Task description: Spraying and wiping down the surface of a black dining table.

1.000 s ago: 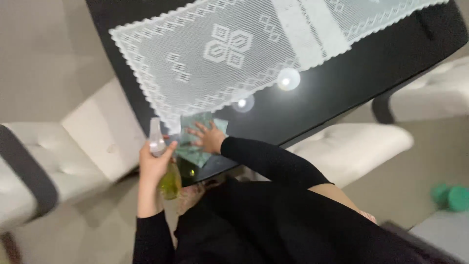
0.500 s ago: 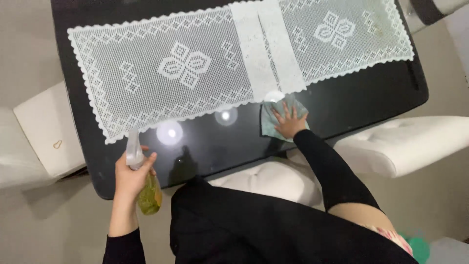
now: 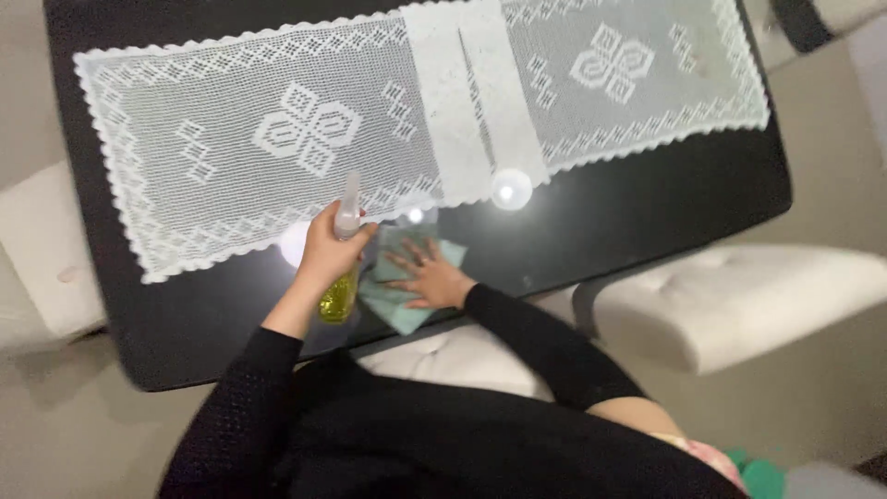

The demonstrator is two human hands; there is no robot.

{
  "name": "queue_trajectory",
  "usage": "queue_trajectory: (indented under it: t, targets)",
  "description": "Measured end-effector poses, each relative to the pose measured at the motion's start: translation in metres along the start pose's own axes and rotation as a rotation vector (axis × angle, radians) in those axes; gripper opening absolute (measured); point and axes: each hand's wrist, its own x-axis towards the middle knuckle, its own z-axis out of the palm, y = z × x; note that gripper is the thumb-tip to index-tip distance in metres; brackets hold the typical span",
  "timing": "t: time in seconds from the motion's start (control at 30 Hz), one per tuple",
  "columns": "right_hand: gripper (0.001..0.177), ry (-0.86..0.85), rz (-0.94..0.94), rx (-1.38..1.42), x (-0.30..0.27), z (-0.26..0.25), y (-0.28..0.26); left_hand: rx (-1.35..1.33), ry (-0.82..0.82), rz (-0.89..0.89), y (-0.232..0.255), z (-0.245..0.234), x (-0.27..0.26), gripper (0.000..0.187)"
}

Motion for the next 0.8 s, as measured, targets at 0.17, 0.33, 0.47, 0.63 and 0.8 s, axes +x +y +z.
queue_trajectory:
  t: [0.17, 0.33, 0.47, 0.63, 0.8]
  targets:
    - [0.062, 0.058, -0.011, 0.063, 0.006, 0.014, 0.088, 0.151, 0.141, 0.267, -0.006, 0.080, 0.075, 0.047]
    - [0.069, 0.341, 0.251, 0.290, -0.046, 0.018, 0.196, -0.024, 0.200, -0.009, 0.033, 0.141, 0.104, 0.051]
    - [0.060, 0.285, 0.653, 0.172, -0.078, -0.012, 0.242, -0.093, 0.357, 0.051, 0.031, 0.164, 0.121, 0.052]
    - [0.060, 0.279, 0.781, 0.167, -0.071, -0.009, 0.232, -0.270, 0.492, -0.031, 0.014, 0.165, 0.113, 0.066]
    - [0.064, 0.223, 0.750, 0.124, -0.049, -0.002, 0.186, -0.009, 0.545, 0.053, 0.011, 0.147, 0.100, 0.054]
